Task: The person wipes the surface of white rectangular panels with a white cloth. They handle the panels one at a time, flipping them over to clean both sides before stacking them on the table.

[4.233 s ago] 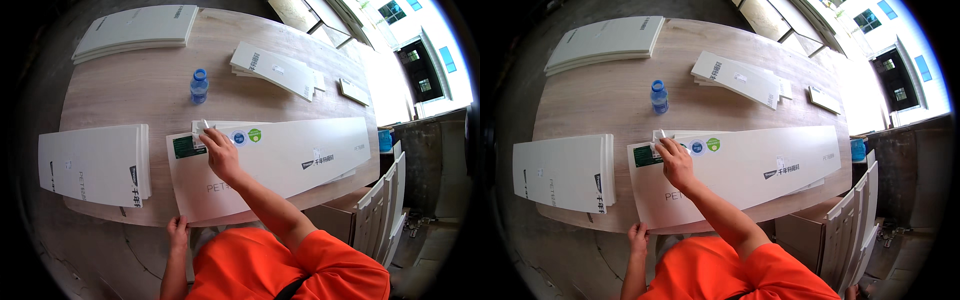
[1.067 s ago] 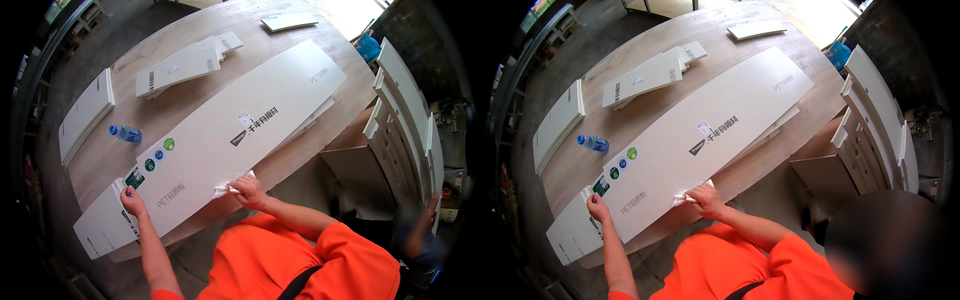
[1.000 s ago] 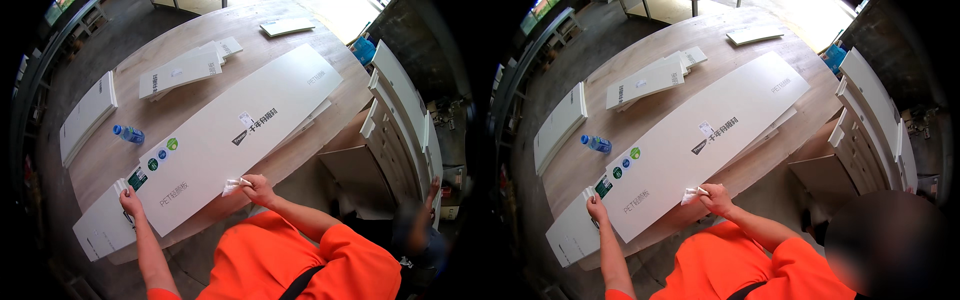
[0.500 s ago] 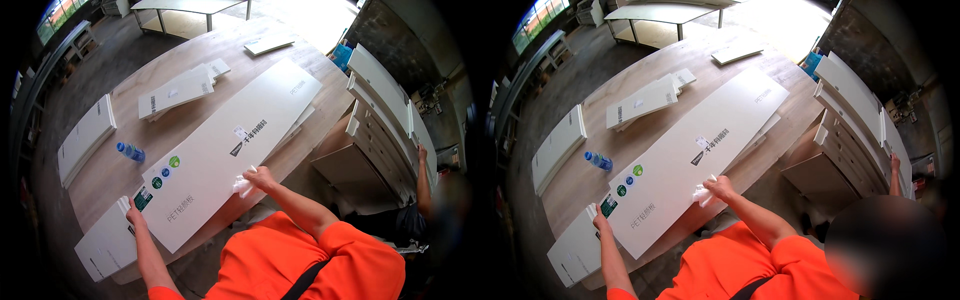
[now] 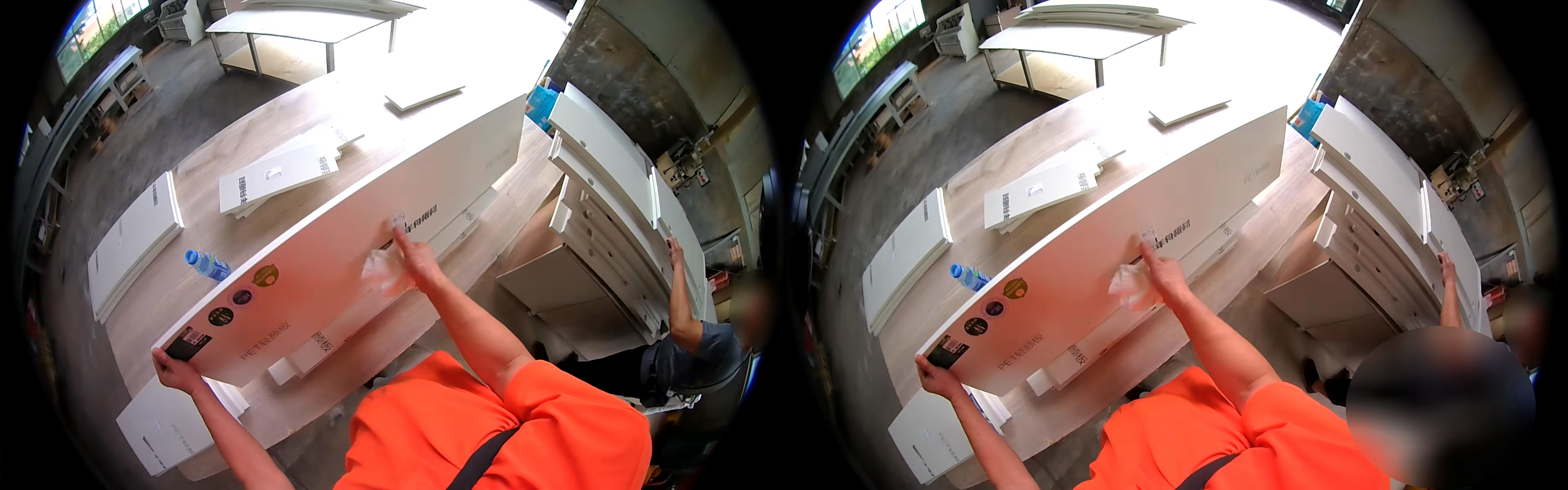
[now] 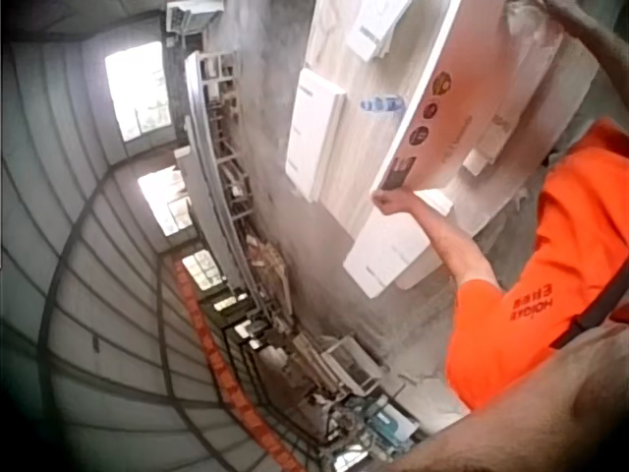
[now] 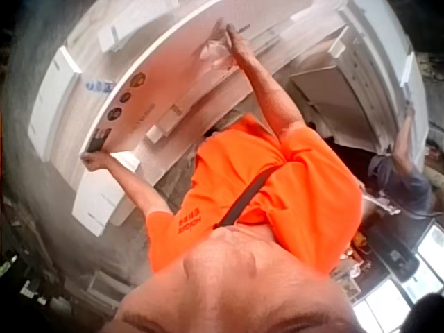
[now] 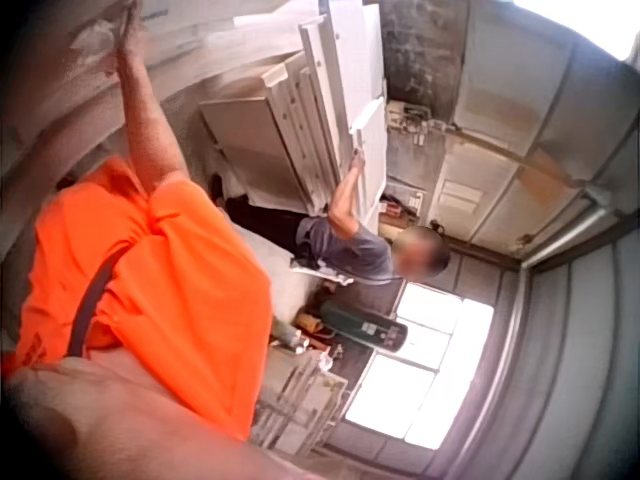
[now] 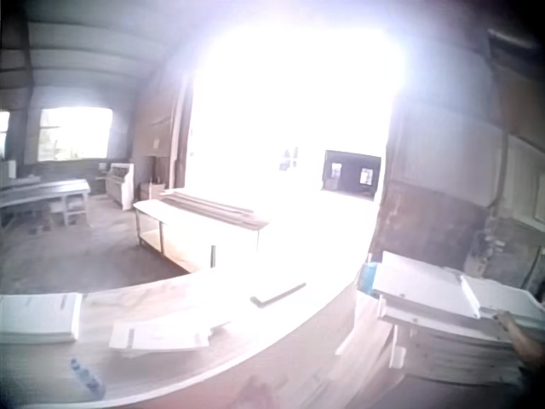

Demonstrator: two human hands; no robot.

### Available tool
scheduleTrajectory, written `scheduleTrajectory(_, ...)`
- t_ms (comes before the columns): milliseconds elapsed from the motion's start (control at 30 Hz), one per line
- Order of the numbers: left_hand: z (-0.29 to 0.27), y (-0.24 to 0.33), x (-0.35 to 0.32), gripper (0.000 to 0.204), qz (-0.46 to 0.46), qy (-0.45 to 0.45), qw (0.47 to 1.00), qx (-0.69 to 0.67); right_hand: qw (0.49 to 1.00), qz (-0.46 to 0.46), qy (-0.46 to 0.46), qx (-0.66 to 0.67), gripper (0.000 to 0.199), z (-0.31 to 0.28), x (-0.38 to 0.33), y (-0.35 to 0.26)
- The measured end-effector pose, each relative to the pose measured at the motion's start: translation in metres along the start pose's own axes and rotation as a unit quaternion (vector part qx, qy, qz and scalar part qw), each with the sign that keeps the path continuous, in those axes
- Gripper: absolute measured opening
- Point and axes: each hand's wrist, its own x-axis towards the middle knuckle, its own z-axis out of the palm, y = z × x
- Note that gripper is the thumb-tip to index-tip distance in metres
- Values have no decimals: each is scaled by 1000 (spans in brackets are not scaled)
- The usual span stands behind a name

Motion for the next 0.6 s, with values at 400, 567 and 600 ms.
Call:
scheduleTrajectory(400,-131,40,-96,77,-135,-124,917,-355,997,-25,-40,55,48,-148,20,-83)
scheduleTrajectory(567,-126,22,-41,46,-474,-202,805,-293,995,-10,-45,93,37,-143,10,-73)
scheduleTrajectory(600,-109,14,-29,42,-499,-232,794,-259,991,14,-72,109,41,-158,17,-69)
